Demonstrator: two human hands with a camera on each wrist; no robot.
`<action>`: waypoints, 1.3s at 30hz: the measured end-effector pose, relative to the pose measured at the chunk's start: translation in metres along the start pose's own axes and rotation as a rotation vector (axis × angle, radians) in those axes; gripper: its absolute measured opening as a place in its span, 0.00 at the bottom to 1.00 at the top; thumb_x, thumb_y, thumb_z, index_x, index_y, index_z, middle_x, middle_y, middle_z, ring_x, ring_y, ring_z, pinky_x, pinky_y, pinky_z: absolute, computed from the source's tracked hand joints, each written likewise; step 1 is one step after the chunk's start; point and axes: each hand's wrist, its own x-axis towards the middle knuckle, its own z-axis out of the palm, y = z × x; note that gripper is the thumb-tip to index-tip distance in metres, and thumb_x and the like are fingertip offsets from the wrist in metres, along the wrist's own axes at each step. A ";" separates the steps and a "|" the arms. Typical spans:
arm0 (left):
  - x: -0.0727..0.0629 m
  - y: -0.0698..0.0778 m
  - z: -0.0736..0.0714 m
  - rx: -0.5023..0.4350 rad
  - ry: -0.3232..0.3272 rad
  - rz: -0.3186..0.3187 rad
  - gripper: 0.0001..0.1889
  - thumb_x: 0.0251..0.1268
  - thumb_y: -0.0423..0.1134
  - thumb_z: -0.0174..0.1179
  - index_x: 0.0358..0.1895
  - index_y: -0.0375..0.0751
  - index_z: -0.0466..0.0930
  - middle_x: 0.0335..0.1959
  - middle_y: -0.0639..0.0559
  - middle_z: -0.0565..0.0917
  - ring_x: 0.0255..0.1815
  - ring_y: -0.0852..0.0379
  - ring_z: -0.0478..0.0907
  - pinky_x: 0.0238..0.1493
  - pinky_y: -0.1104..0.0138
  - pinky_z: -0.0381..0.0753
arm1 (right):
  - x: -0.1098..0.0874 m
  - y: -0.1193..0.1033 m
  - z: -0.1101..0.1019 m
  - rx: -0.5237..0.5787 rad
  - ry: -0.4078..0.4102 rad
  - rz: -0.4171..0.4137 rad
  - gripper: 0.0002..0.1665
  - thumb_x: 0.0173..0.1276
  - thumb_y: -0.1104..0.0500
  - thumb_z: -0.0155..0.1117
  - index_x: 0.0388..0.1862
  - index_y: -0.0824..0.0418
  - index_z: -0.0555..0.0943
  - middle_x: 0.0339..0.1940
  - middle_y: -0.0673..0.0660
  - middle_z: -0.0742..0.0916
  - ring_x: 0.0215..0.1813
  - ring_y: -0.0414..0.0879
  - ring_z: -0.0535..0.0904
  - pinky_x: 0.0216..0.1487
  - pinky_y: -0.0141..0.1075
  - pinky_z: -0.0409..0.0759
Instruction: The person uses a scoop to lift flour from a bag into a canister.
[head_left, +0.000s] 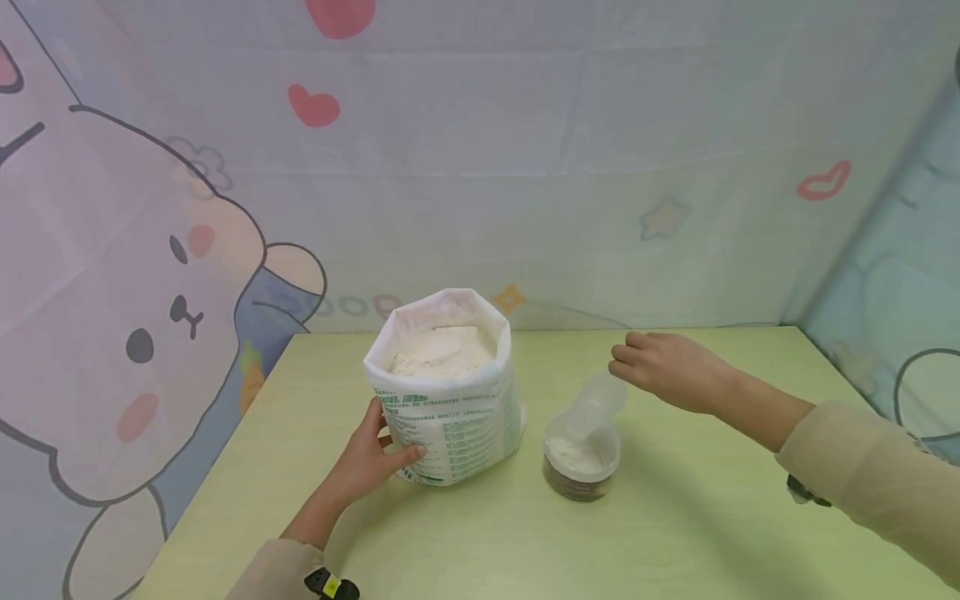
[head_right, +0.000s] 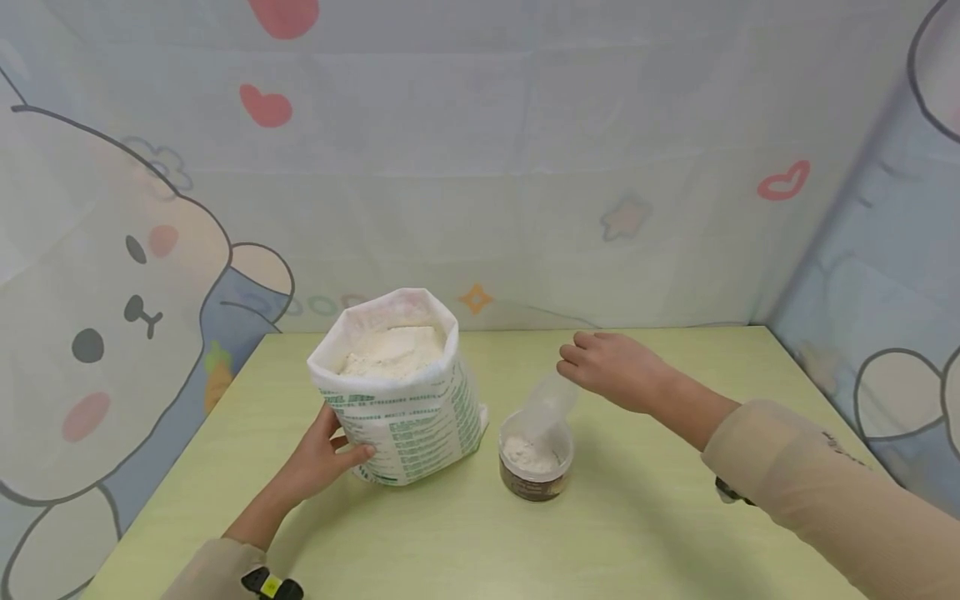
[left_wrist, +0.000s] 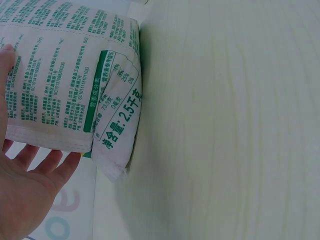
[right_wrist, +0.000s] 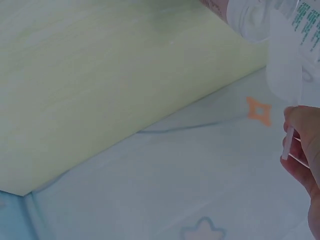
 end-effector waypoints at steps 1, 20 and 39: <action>0.000 0.000 0.000 -0.002 0.000 -0.002 0.43 0.53 0.36 0.67 0.68 0.50 0.48 0.64 0.47 0.63 0.65 0.41 0.61 0.61 0.46 0.68 | -0.001 0.000 0.001 0.025 -0.009 0.021 0.18 0.45 0.75 0.68 0.32 0.62 0.73 0.27 0.51 0.74 0.29 0.45 0.66 0.29 0.31 0.71; -0.001 0.002 0.000 0.001 0.008 0.001 0.43 0.53 0.36 0.67 0.68 0.50 0.48 0.63 0.46 0.64 0.65 0.41 0.61 0.60 0.46 0.68 | -0.021 -0.021 0.018 0.527 -0.042 0.402 0.14 0.50 0.66 0.71 0.36 0.56 0.80 0.32 0.47 0.81 0.34 0.42 0.76 0.30 0.34 0.78; -0.002 0.006 0.001 -0.009 0.006 0.004 0.42 0.53 0.35 0.67 0.68 0.49 0.49 0.63 0.46 0.64 0.65 0.40 0.61 0.61 0.46 0.68 | -0.032 -0.026 0.037 0.649 0.106 0.582 0.10 0.55 0.64 0.68 0.39 0.59 0.82 0.33 0.48 0.82 0.36 0.43 0.79 0.35 0.38 0.79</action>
